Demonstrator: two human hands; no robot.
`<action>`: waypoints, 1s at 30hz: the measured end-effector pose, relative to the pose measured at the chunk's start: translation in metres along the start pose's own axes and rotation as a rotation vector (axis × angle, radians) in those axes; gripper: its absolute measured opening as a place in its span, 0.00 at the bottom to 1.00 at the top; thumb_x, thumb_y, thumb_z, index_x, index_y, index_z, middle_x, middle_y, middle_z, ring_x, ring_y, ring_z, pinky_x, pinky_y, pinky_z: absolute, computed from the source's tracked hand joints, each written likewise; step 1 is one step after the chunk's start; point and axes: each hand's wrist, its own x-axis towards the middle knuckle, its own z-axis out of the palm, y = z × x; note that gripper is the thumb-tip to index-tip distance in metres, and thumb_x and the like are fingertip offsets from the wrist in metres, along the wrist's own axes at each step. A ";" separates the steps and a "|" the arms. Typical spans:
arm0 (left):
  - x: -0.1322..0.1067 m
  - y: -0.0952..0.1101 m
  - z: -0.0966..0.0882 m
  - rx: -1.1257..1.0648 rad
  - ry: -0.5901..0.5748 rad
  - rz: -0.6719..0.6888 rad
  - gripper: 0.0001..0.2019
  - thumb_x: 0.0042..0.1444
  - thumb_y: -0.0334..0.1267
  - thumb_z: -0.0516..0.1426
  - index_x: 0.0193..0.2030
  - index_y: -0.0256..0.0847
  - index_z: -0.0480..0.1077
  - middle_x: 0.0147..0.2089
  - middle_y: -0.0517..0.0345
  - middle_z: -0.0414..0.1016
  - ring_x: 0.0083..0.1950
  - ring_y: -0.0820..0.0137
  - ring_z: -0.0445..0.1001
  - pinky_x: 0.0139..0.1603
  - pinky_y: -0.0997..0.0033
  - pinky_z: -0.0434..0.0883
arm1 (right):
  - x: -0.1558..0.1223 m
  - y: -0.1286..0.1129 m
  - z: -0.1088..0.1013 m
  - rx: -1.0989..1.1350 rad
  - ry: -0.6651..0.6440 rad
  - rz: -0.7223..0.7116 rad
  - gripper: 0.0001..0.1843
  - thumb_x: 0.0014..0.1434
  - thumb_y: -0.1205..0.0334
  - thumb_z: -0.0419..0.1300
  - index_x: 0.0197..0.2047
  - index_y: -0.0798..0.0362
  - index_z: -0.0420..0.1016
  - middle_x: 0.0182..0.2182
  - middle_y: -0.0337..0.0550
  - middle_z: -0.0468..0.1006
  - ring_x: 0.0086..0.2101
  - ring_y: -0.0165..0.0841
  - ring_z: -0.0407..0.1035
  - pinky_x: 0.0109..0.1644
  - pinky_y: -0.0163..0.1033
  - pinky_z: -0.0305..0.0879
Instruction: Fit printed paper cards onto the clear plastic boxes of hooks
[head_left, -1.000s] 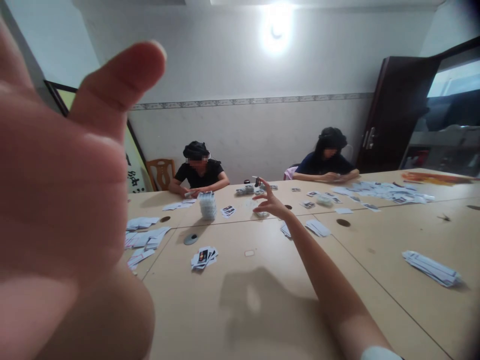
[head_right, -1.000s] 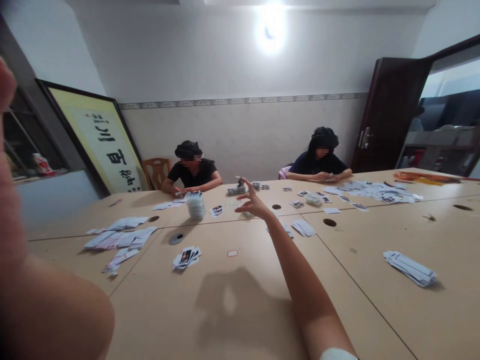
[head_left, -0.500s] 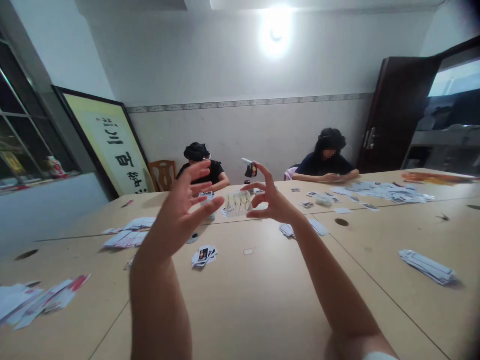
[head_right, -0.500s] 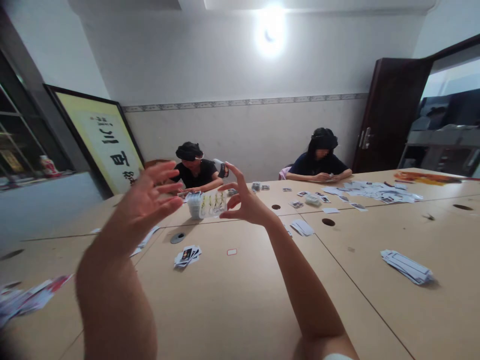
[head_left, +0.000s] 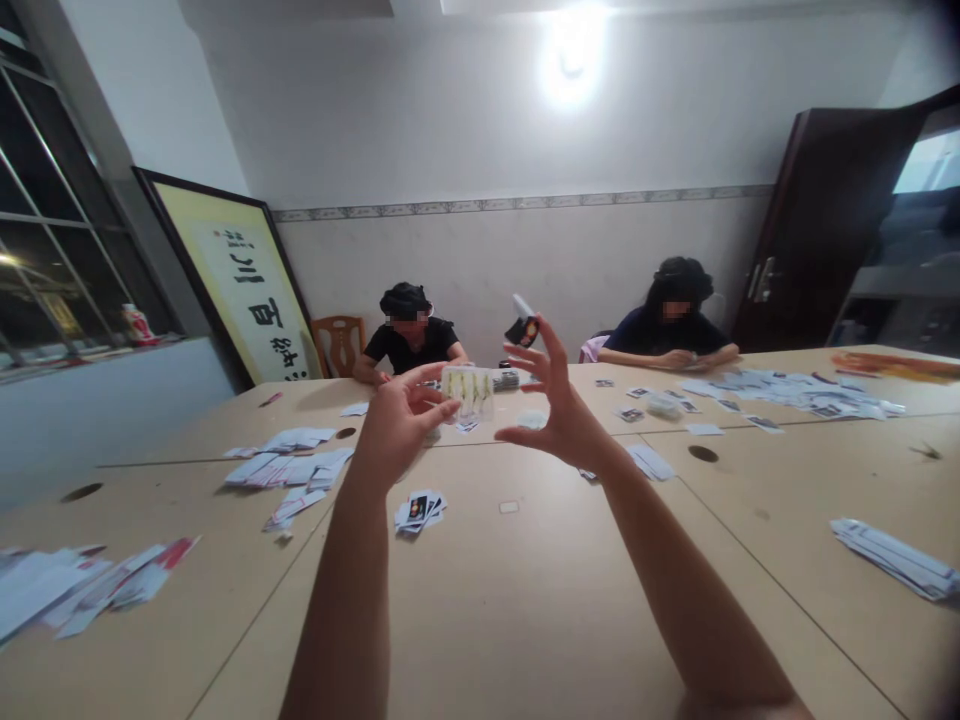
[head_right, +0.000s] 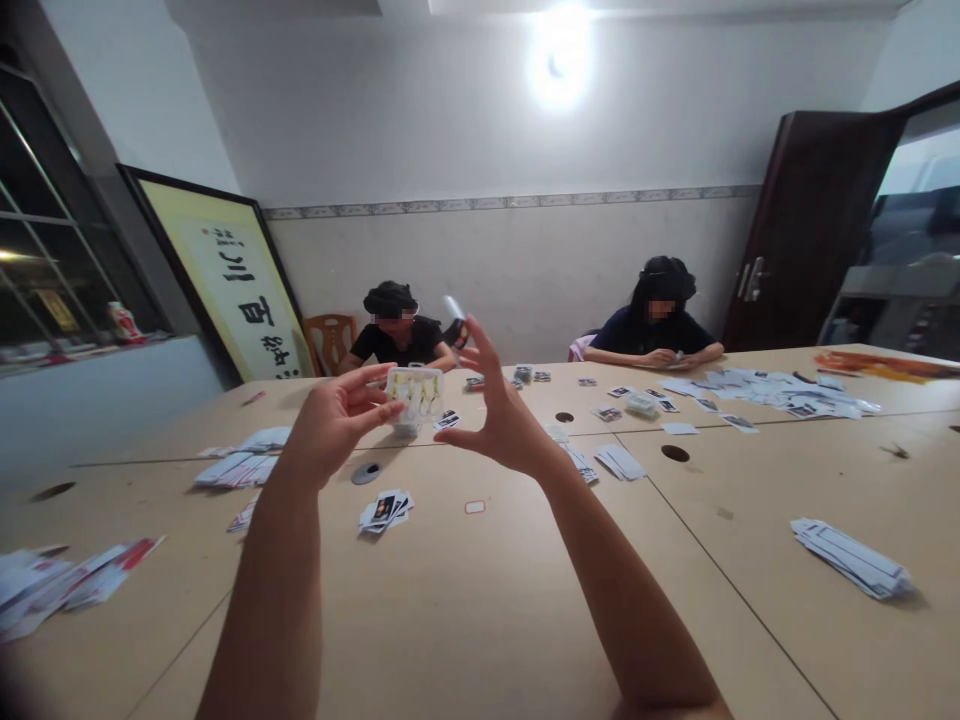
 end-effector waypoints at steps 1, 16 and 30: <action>0.001 -0.001 0.000 0.072 0.073 0.021 0.30 0.50 0.43 0.68 0.60 0.37 0.72 0.37 0.50 0.83 0.38 0.59 0.82 0.42 0.58 0.78 | 0.000 -0.002 -0.002 0.033 0.034 0.039 0.68 0.50 0.57 0.75 0.76 0.29 0.29 0.68 0.48 0.61 0.65 0.50 0.61 0.60 0.61 0.70; -0.009 0.019 0.043 0.517 0.038 0.571 0.19 0.61 0.38 0.62 0.59 0.44 0.74 0.54 0.52 0.82 0.50 0.61 0.81 0.54 0.59 0.74 | 0.006 0.003 0.021 0.669 0.368 0.456 0.71 0.47 0.55 0.77 0.74 0.34 0.26 0.42 0.38 0.82 0.41 0.37 0.79 0.57 0.55 0.73; -0.025 0.033 0.006 0.331 0.226 0.738 0.03 0.60 0.38 0.64 0.39 0.47 0.80 0.42 0.60 0.84 0.43 0.67 0.81 0.49 0.62 0.77 | 0.007 0.005 0.026 0.852 0.194 0.089 0.70 0.46 0.53 0.75 0.72 0.24 0.23 0.62 0.45 0.72 0.61 0.47 0.69 0.66 0.68 0.59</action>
